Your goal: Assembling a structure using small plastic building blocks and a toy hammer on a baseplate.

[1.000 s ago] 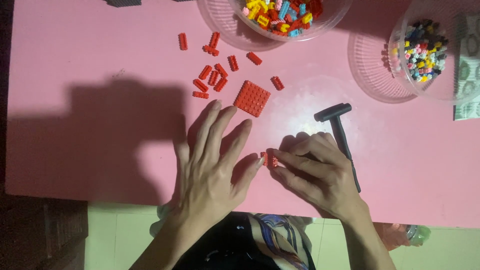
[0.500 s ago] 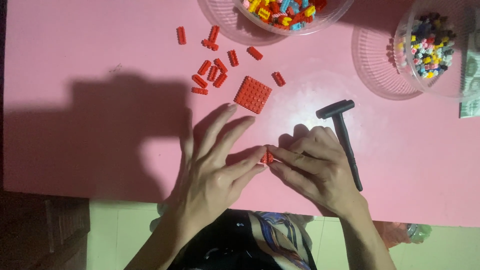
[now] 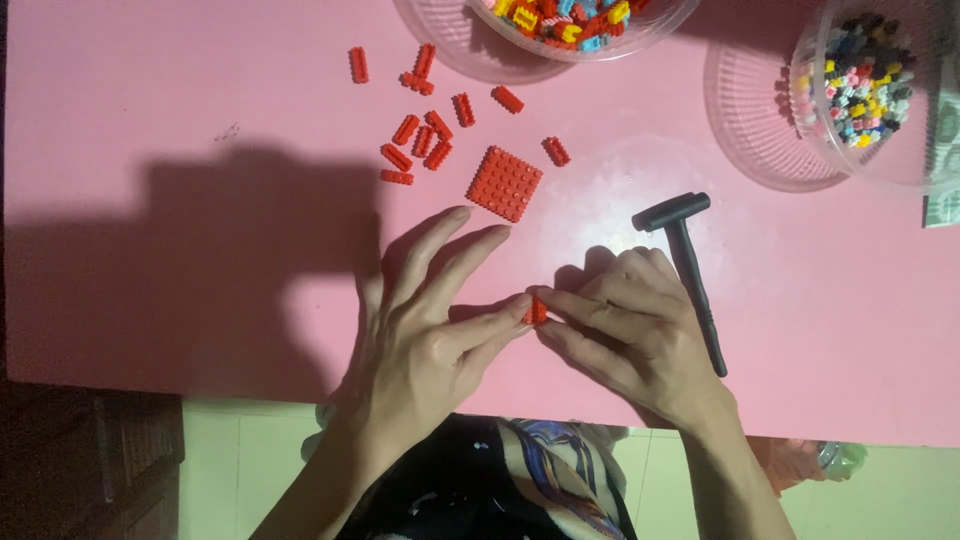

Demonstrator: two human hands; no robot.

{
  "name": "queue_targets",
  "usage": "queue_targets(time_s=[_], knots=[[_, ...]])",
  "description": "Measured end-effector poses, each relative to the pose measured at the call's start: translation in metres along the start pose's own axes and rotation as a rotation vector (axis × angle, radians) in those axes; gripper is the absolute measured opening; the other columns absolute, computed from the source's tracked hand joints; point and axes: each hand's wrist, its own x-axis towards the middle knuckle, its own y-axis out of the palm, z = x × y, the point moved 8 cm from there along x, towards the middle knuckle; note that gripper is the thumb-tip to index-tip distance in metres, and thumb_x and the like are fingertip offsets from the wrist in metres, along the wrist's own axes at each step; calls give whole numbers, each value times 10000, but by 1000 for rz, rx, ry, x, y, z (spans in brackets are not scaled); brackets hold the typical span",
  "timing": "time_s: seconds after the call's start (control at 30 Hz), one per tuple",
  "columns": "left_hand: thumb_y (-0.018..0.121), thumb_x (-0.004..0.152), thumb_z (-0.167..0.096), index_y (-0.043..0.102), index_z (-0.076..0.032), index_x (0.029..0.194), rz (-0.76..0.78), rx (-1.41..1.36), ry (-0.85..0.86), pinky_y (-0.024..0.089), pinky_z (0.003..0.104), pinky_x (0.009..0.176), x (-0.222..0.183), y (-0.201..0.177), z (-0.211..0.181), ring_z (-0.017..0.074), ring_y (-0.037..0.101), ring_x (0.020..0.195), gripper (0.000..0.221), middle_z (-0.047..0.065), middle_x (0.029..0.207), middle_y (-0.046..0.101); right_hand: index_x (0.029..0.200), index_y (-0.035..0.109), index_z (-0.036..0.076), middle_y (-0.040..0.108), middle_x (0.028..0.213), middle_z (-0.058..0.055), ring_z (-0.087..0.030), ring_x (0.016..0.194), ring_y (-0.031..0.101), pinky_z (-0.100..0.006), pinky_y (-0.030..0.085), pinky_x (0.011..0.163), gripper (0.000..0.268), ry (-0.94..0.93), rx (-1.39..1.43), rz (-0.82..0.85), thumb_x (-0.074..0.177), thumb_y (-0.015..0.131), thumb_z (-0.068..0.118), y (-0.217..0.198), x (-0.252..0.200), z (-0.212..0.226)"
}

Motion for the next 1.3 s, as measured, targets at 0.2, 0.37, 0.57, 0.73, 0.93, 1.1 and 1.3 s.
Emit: queue_targets(time_s=[0.2, 0.37, 0.57, 0.73, 0.93, 1.1, 1.3], knots=[[926, 894, -264, 867, -302, 962, -16, -36, -19, 419, 569, 982, 0, 2, 3, 321, 492, 1423, 98, 57, 1422, 664, 1194, 779, 28, 680, 931, -33, -231, 902, 583, -402, 376, 850, 261, -24, -20, 4, 992, 743, 190, 0, 1, 2], [920, 901, -301, 867, -300, 928, -12, -28, -29, 437, 541, 881, 1, 0, 3, 306, 489, 1421, 59, 53, 1424, 664, 1188, 773, 21, 684, 927, -47, -231, 892, 586, -405, 374, 855, 252, -41, -13, 12, 1000, 727, 183, 0, 2, 3], [920, 908, -308, 856, -291, 903, -9, -36, -39, 437, 546, 863, 1, 0, 3, 297, 486, 1425, 66, 44, 1432, 656, 1201, 771, 30, 697, 970, -47, -233, 934, 591, -408, 360, 875, 274, -40, -32, 33, 997, 735, 209, 3, -2, 0], [948, 885, -292, 854, -310, 906, -31, -38, -20, 432, 548, 938, 2, 0, 2, 320, 513, 1412, 99, 45, 1418, 667, 1214, 770, 27, 676, 954, -43, -225, 938, 618, -405, 371, 884, 272, -24, -11, 29, 992, 748, 183, 2, -1, 0], [929, 889, -280, 862, -301, 925, 17, -51, -50, 437, 539, 803, 1, 3, 5, 308, 488, 1434, 79, 46, 1440, 653, 1204, 764, 18, 708, 1010, -70, -236, 949, 625, -407, 371, 891, 254, -47, -18, 28, 1008, 721, 174, 2, 1, 3], [942, 865, -301, 858, -318, 926, 25, -55, -73, 443, 573, 783, 0, 3, 5, 312, 495, 1426, 106, 27, 1449, 641, 1201, 770, 47, 696, 985, -36, -220, 935, 589, -400, 346, 873, 248, -40, -44, 51, 1007, 733, 197, 4, -1, 0], [982, 847, -285, 871, -279, 923, -13, -58, -9, 432, 599, 1036, 2, 2, 4, 325, 487, 1414, 135, 56, 1423, 653, 1198, 765, 34, 695, 1017, -61, -242, 988, 612, -405, 355, 876, 248, -63, -51, 56, 1018, 717, 199, 3, 0, 3]])
